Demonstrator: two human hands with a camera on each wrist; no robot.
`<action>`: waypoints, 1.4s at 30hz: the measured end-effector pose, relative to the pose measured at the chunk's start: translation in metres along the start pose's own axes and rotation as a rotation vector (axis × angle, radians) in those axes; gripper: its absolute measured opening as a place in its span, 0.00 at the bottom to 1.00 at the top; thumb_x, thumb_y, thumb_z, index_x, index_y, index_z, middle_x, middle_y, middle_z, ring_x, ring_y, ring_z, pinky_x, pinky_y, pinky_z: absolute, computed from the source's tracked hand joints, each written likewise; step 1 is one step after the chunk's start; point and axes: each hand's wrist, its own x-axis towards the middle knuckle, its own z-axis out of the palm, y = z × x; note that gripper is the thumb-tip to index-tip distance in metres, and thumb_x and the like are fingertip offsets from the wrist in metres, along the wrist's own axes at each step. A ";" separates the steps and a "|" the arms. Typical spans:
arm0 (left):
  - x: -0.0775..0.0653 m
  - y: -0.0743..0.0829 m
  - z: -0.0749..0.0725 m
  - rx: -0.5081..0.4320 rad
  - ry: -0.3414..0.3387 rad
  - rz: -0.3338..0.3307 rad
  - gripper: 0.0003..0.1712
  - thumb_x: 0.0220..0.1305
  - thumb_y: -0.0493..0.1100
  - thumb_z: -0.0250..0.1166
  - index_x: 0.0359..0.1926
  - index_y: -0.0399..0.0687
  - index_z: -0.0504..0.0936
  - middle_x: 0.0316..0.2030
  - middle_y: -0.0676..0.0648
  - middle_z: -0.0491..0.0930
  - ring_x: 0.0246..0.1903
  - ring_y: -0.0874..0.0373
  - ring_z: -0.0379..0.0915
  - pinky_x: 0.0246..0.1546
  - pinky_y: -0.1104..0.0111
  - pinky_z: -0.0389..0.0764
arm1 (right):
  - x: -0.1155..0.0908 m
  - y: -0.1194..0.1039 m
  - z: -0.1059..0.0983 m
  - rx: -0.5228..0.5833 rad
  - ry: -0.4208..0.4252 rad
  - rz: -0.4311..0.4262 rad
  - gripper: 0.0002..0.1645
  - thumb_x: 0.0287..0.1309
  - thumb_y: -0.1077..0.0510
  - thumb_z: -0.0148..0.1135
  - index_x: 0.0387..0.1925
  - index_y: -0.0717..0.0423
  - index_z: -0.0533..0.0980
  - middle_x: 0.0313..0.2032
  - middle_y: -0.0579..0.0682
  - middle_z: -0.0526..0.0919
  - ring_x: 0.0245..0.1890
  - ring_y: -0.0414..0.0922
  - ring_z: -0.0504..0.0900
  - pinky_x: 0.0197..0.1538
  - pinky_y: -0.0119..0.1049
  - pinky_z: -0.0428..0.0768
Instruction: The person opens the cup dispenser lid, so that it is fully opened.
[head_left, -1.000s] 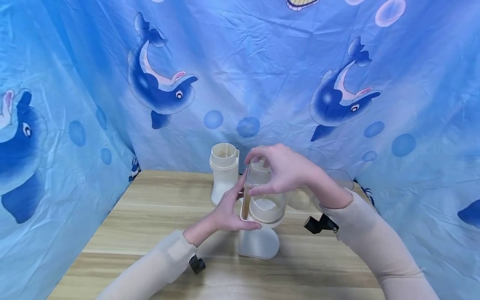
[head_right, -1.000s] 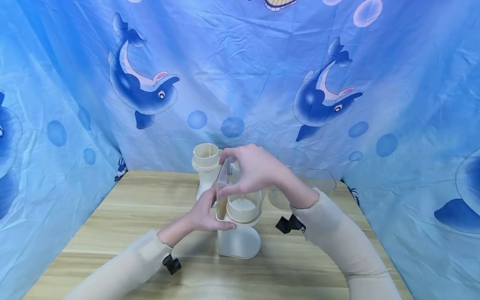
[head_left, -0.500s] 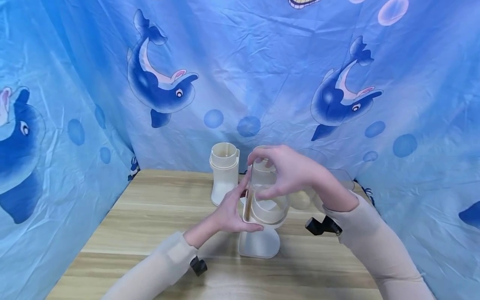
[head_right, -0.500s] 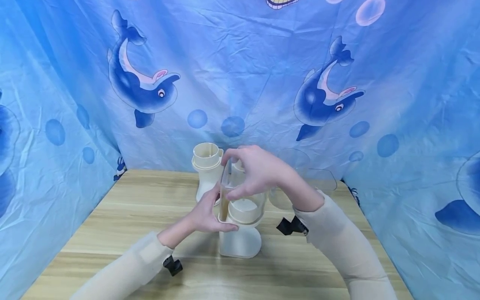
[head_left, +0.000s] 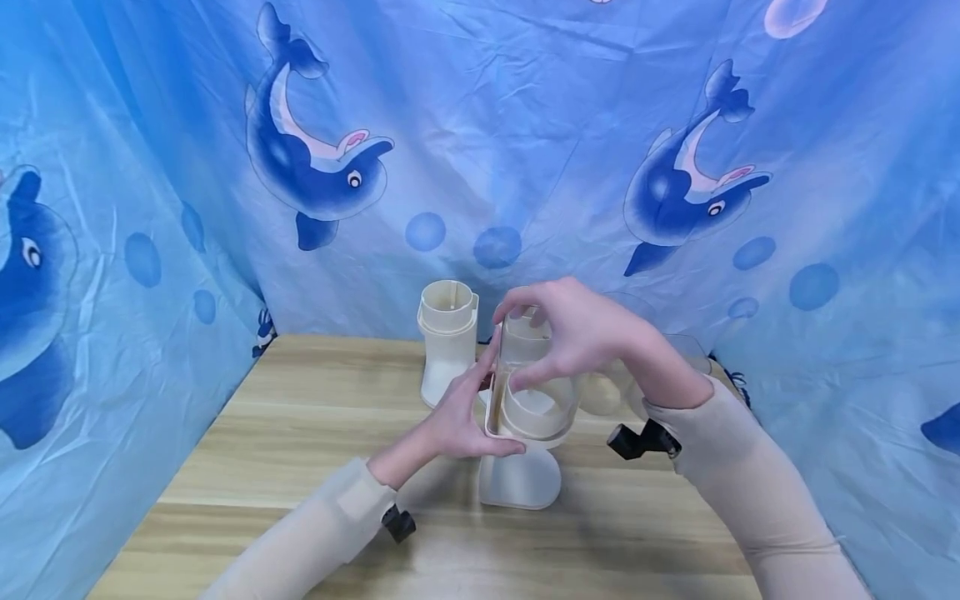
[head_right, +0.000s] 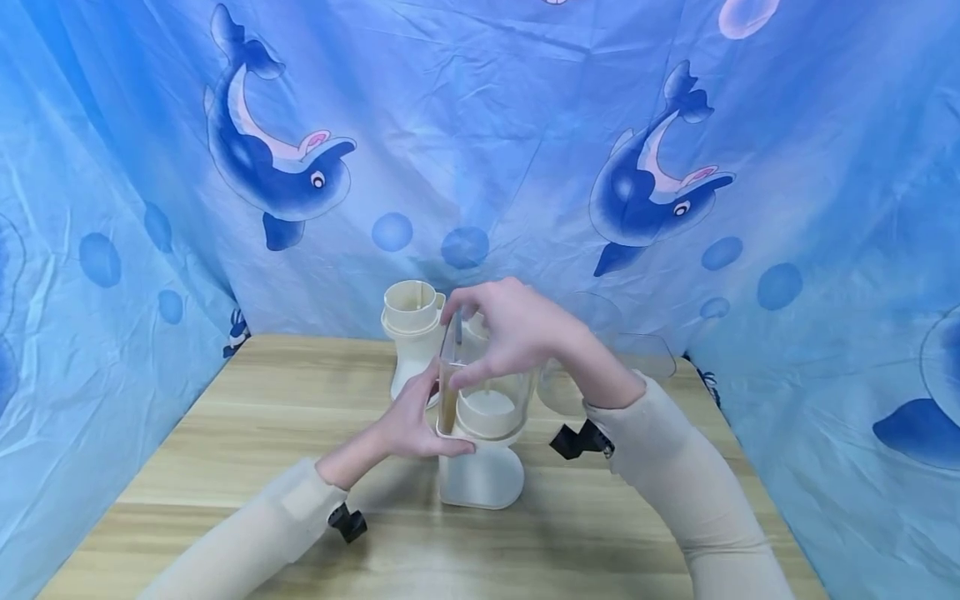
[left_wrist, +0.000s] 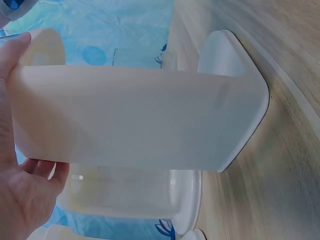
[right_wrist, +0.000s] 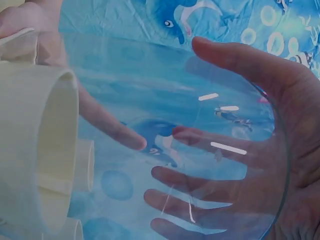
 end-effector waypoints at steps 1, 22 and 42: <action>0.001 0.000 0.000 -0.005 -0.002 -0.002 0.89 0.39 0.50 0.90 0.87 0.47 0.33 0.66 0.42 0.80 0.61 0.53 0.82 0.61 0.59 0.87 | 0.001 0.002 -0.001 0.008 0.001 0.000 0.39 0.42 0.40 0.86 0.57 0.44 0.82 0.54 0.44 0.89 0.55 0.52 0.86 0.58 0.51 0.86; 0.004 -0.002 0.000 -0.021 -0.013 0.001 0.89 0.36 0.47 0.91 0.87 0.46 0.35 0.58 0.43 0.86 0.55 0.54 0.85 0.60 0.61 0.87 | -0.009 -0.005 0.001 -0.037 0.036 -0.014 0.42 0.48 0.41 0.84 0.63 0.48 0.80 0.59 0.45 0.87 0.54 0.50 0.87 0.59 0.53 0.86; 0.001 0.000 -0.001 -0.050 -0.016 -0.052 0.90 0.36 0.46 0.90 0.87 0.48 0.33 0.65 0.41 0.82 0.61 0.49 0.84 0.66 0.58 0.84 | -0.037 0.019 -0.011 0.027 0.022 0.066 0.60 0.48 0.38 0.85 0.78 0.49 0.66 0.72 0.52 0.77 0.67 0.56 0.81 0.69 0.57 0.81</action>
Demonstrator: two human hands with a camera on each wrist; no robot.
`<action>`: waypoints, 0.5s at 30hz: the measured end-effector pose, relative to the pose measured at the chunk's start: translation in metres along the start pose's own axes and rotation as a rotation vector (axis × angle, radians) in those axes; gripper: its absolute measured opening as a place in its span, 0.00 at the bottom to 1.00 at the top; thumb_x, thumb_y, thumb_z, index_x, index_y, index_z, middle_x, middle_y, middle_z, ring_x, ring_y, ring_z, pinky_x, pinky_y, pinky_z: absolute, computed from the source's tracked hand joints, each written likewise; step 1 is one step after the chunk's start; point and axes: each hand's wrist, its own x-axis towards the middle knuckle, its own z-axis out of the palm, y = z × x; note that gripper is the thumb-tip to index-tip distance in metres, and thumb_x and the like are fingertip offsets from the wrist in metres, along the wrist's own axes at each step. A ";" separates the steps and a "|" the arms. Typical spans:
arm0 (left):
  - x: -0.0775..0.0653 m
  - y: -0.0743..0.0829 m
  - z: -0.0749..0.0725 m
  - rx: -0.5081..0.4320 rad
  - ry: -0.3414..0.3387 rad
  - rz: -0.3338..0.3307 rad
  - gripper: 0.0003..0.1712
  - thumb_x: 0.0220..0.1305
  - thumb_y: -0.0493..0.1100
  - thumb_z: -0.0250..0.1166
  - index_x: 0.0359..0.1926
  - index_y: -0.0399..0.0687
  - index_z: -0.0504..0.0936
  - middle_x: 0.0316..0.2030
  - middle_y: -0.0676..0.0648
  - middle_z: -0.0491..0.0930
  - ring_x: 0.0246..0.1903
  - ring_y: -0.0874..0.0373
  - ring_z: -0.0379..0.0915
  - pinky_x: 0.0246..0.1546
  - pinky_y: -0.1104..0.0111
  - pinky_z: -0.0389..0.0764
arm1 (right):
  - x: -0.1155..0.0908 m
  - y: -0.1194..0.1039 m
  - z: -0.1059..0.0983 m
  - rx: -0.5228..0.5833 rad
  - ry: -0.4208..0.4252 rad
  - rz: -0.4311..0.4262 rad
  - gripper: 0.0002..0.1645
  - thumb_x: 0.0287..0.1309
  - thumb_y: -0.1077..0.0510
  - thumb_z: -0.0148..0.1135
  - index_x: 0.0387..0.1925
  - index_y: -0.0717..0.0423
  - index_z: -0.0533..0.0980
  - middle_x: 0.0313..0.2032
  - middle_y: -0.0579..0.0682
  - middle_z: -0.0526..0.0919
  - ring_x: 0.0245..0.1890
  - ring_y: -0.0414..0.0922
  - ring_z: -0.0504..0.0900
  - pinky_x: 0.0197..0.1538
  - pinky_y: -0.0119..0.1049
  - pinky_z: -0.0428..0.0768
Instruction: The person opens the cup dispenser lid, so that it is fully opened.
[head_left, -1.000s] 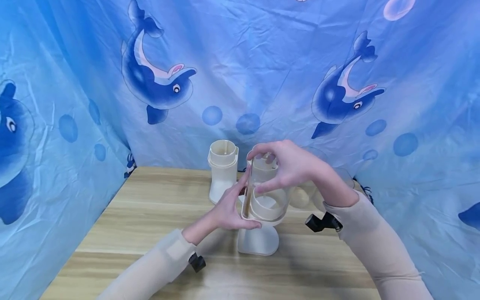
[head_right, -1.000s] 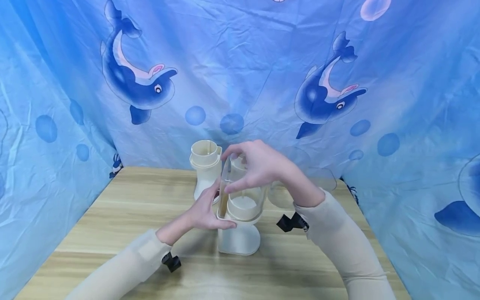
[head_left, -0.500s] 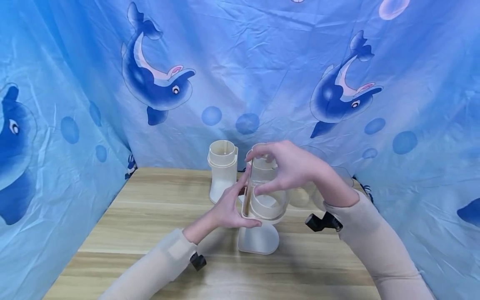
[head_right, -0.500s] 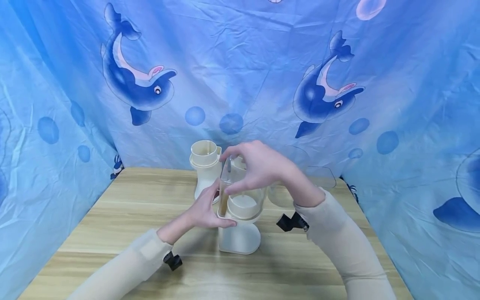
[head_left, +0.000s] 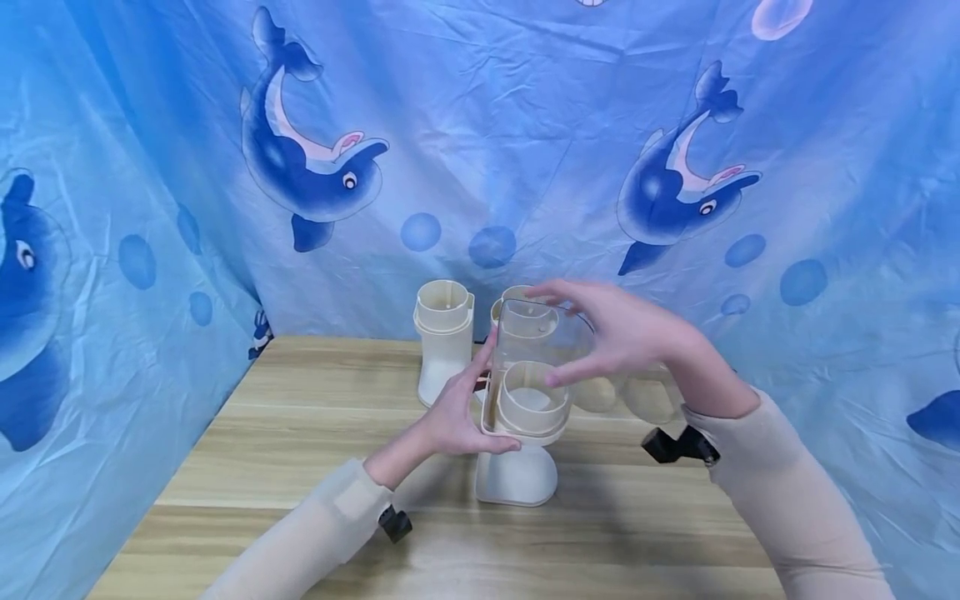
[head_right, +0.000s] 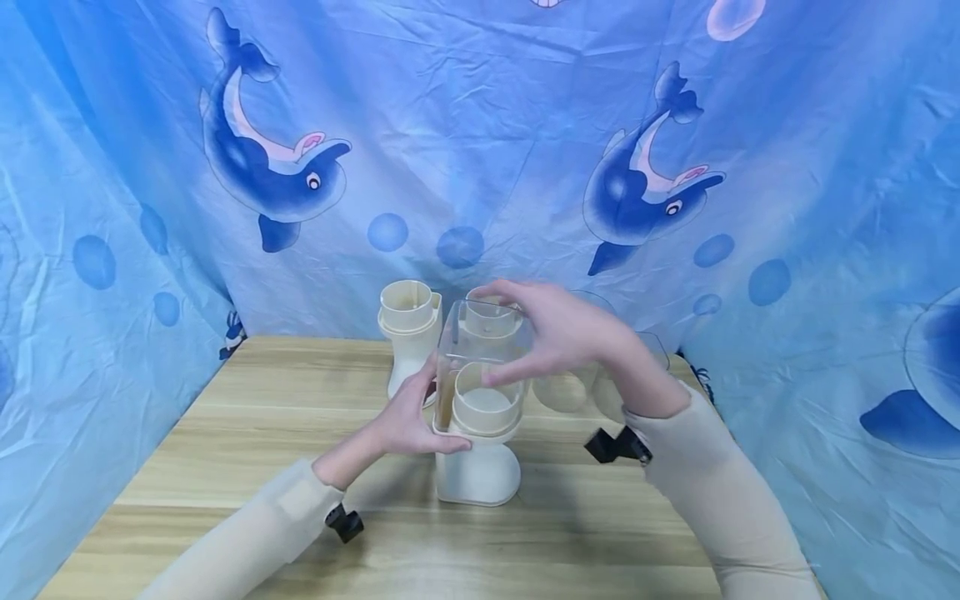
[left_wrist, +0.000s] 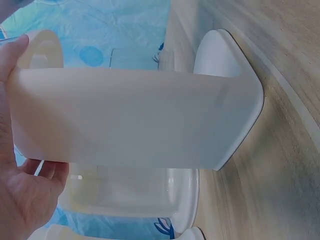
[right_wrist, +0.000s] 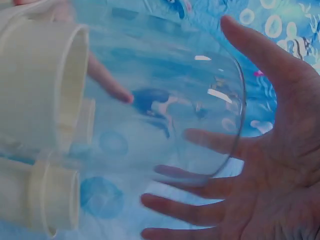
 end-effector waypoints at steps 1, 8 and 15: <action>0.000 0.000 0.001 -0.010 -0.004 -0.003 0.90 0.36 0.45 0.90 0.87 0.47 0.32 0.64 0.41 0.82 0.61 0.49 0.83 0.67 0.58 0.83 | -0.004 0.002 0.001 0.012 0.002 0.022 0.60 0.48 0.39 0.85 0.78 0.49 0.66 0.71 0.53 0.78 0.65 0.56 0.83 0.67 0.57 0.83; -0.001 0.001 0.000 -0.004 0.010 -0.014 0.91 0.36 0.44 0.91 0.87 0.48 0.32 0.69 0.38 0.78 0.62 0.49 0.83 0.65 0.54 0.84 | -0.013 -0.001 0.009 0.084 0.062 0.053 0.50 0.48 0.48 0.87 0.72 0.47 0.73 0.65 0.53 0.84 0.51 0.54 0.90 0.53 0.46 0.91; 0.003 -0.003 0.002 -0.015 0.015 -0.022 0.92 0.35 0.44 0.91 0.87 0.53 0.31 0.71 0.37 0.76 0.61 0.47 0.84 0.63 0.55 0.86 | -0.014 -0.009 0.004 0.001 0.091 0.062 0.50 0.46 0.45 0.88 0.71 0.45 0.76 0.64 0.47 0.85 0.50 0.48 0.90 0.54 0.47 0.90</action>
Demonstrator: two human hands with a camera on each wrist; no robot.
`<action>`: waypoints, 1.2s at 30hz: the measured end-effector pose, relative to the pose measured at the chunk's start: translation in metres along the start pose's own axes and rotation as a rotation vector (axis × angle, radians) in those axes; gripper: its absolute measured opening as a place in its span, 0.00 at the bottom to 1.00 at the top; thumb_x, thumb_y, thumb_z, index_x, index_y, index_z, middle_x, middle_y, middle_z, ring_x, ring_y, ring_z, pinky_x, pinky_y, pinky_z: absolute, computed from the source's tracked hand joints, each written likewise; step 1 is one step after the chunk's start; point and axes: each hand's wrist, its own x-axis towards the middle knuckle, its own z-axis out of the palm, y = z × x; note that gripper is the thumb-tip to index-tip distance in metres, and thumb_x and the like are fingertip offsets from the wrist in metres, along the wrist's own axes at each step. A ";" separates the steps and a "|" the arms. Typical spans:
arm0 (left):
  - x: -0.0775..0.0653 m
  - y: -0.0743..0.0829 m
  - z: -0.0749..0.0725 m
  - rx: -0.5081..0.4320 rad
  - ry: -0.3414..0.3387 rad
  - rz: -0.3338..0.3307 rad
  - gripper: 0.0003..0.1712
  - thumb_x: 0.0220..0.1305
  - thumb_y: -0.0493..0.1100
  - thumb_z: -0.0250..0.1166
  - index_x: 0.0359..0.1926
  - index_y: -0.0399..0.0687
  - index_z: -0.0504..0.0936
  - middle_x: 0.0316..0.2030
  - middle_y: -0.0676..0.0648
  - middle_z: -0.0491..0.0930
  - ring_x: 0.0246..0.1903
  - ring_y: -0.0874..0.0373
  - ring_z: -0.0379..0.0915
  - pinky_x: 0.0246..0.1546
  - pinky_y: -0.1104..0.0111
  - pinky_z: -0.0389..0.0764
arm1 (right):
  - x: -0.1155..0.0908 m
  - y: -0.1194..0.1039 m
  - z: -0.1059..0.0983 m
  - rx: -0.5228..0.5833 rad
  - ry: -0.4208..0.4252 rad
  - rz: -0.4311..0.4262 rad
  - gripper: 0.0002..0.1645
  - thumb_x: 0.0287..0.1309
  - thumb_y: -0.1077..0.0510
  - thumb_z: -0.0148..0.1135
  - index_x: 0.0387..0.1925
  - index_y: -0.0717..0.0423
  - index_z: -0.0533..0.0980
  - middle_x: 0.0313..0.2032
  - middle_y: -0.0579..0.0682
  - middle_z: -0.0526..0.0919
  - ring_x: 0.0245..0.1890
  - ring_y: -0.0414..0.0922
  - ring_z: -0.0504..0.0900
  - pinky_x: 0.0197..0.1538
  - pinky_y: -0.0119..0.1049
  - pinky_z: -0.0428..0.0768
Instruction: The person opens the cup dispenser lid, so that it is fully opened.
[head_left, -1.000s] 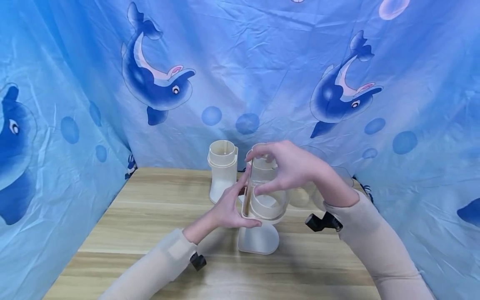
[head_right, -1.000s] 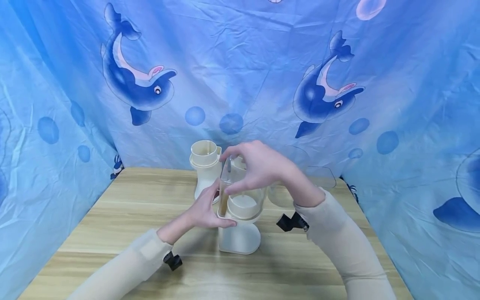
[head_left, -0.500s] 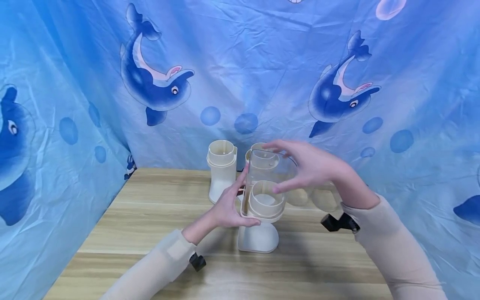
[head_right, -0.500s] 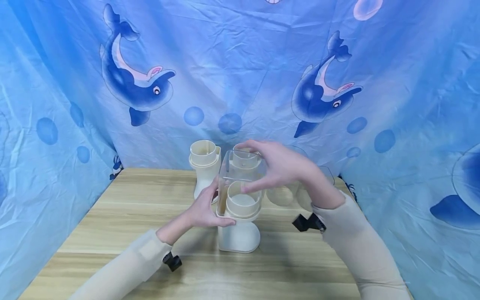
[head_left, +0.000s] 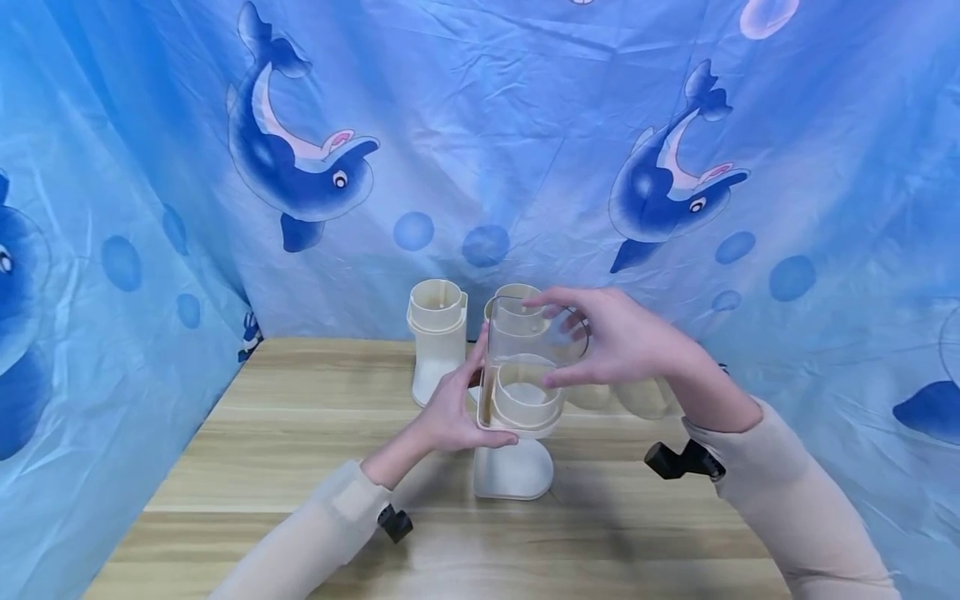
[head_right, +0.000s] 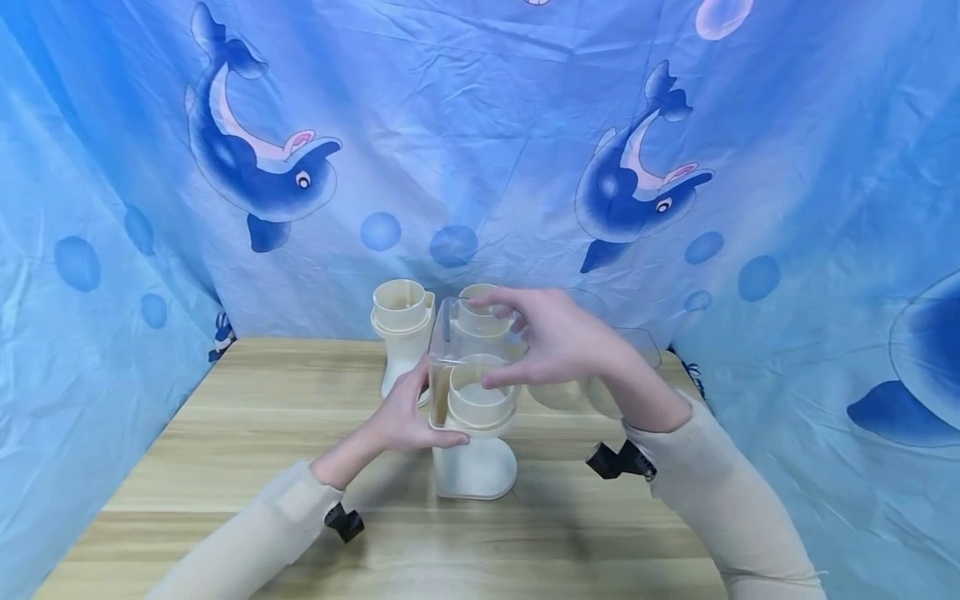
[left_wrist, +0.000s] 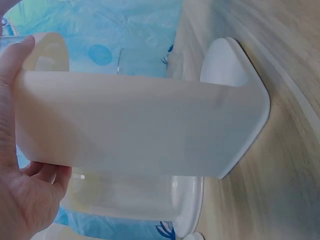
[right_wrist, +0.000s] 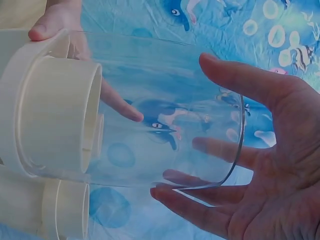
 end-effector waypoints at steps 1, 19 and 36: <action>0.000 0.000 0.000 -0.001 0.000 -0.003 0.93 0.34 0.44 0.91 0.87 0.53 0.30 0.71 0.38 0.76 0.61 0.47 0.84 0.64 0.55 0.85 | 0.001 0.000 -0.001 0.004 -0.003 0.004 0.49 0.47 0.44 0.87 0.71 0.45 0.76 0.64 0.47 0.85 0.51 0.48 0.90 0.55 0.48 0.90; -0.005 0.009 0.000 -0.058 0.017 -0.102 0.90 0.36 0.45 0.90 0.87 0.66 0.32 0.76 0.44 0.71 0.69 0.49 0.76 0.69 0.54 0.82 | 0.048 -0.001 -0.014 0.068 -0.223 -0.174 0.51 0.52 0.47 0.83 0.74 0.53 0.70 0.69 0.52 0.79 0.62 0.53 0.83 0.64 0.52 0.85; 0.007 0.032 0.004 0.143 0.120 0.040 0.60 0.47 0.51 0.85 0.80 0.49 0.67 0.69 0.46 0.79 0.69 0.48 0.76 0.70 0.50 0.80 | -0.013 -0.007 -0.089 -0.002 0.116 0.080 0.43 0.57 0.50 0.80 0.72 0.32 0.74 0.58 0.45 0.82 0.50 0.40 0.83 0.53 0.27 0.84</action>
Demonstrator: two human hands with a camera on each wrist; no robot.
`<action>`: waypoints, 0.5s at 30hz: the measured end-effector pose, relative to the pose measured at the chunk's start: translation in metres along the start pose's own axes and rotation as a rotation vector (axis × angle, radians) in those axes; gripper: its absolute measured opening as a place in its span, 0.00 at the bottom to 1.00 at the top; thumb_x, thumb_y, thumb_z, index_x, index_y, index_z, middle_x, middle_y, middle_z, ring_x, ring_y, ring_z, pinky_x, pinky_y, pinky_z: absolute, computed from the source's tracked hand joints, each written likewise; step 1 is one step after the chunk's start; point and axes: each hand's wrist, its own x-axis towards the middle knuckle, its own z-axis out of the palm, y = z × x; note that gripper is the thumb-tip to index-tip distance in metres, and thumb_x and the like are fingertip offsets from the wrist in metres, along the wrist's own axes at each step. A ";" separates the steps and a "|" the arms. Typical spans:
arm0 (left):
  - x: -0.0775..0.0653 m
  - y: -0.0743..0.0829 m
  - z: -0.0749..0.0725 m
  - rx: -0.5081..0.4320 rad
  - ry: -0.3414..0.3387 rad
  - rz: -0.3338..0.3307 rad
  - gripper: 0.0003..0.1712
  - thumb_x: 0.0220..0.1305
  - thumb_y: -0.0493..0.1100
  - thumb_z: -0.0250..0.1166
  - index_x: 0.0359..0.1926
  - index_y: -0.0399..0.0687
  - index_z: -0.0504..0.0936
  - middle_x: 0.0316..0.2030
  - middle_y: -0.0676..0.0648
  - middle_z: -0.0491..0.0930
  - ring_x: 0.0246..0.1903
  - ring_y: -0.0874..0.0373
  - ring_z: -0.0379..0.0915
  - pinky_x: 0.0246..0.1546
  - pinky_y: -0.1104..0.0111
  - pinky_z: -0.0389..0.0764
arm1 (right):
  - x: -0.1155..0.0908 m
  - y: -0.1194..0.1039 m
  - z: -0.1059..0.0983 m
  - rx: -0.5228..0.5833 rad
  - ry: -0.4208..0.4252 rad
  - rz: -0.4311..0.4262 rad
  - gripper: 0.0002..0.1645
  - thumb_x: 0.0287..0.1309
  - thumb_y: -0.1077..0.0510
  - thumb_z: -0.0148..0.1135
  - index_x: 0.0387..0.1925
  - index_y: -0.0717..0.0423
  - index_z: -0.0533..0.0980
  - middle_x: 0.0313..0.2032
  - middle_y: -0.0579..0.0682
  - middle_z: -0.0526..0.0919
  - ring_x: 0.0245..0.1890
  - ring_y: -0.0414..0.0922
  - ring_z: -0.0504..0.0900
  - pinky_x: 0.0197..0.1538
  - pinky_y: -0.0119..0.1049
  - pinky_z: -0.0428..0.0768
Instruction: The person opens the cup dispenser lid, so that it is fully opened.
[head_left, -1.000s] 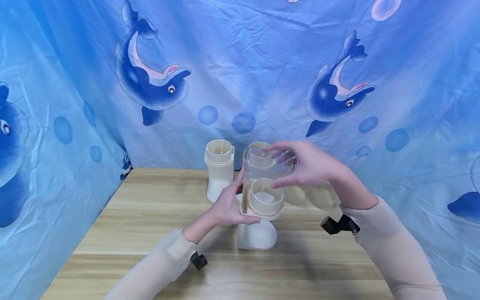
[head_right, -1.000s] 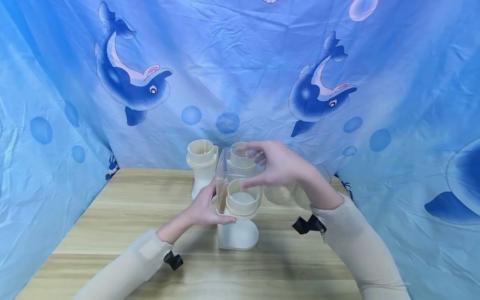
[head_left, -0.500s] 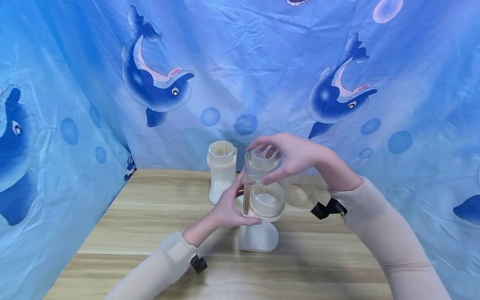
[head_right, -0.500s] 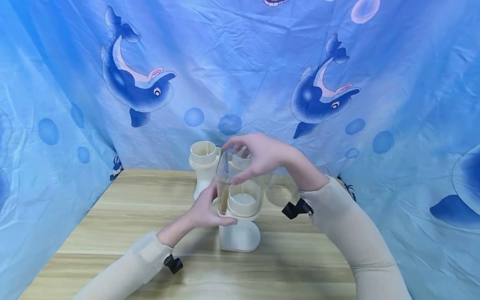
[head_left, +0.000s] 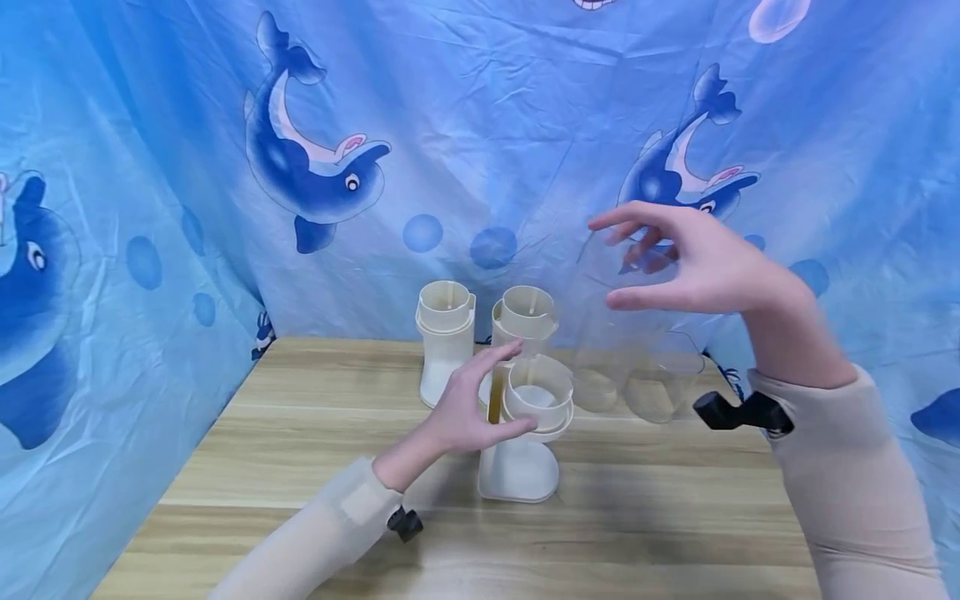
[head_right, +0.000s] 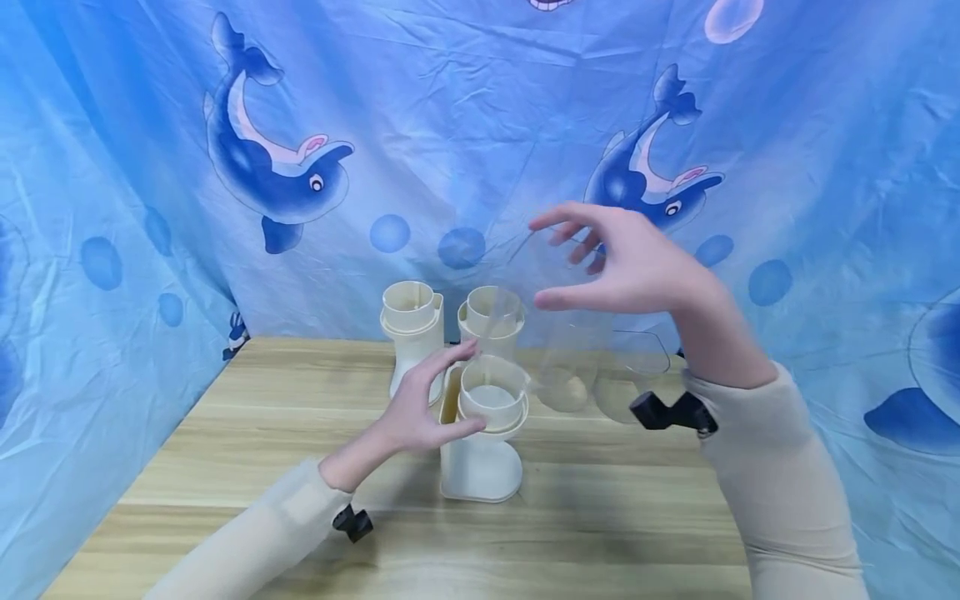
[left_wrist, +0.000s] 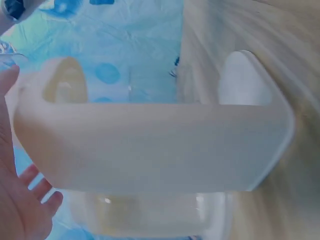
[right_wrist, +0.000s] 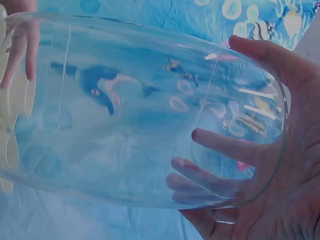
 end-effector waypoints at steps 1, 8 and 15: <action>0.003 0.004 0.000 0.020 -0.001 -0.005 0.58 0.48 0.52 0.85 0.79 0.50 0.69 0.69 0.47 0.80 0.68 0.49 0.76 0.69 0.51 0.80 | -0.005 0.003 -0.003 -0.007 0.012 0.023 0.42 0.57 0.50 0.81 0.72 0.32 0.74 0.58 0.45 0.82 0.50 0.39 0.82 0.51 0.24 0.83; 0.012 0.017 0.000 0.091 -0.055 -0.057 0.48 0.54 0.54 0.81 0.73 0.43 0.76 0.67 0.46 0.82 0.66 0.51 0.80 0.67 0.56 0.82 | -0.025 0.030 -0.013 -0.069 0.018 0.163 0.43 0.57 0.48 0.80 0.73 0.37 0.73 0.62 0.53 0.80 0.55 0.51 0.82 0.45 0.20 0.80; 0.017 0.016 -0.009 0.074 -0.156 -0.010 0.41 0.57 0.52 0.79 0.68 0.40 0.79 0.62 0.44 0.85 0.56 0.53 0.84 0.56 0.66 0.86 | -0.043 0.055 -0.015 -0.063 0.022 0.260 0.43 0.59 0.46 0.79 0.74 0.44 0.72 0.65 0.59 0.78 0.56 0.57 0.81 0.42 0.20 0.81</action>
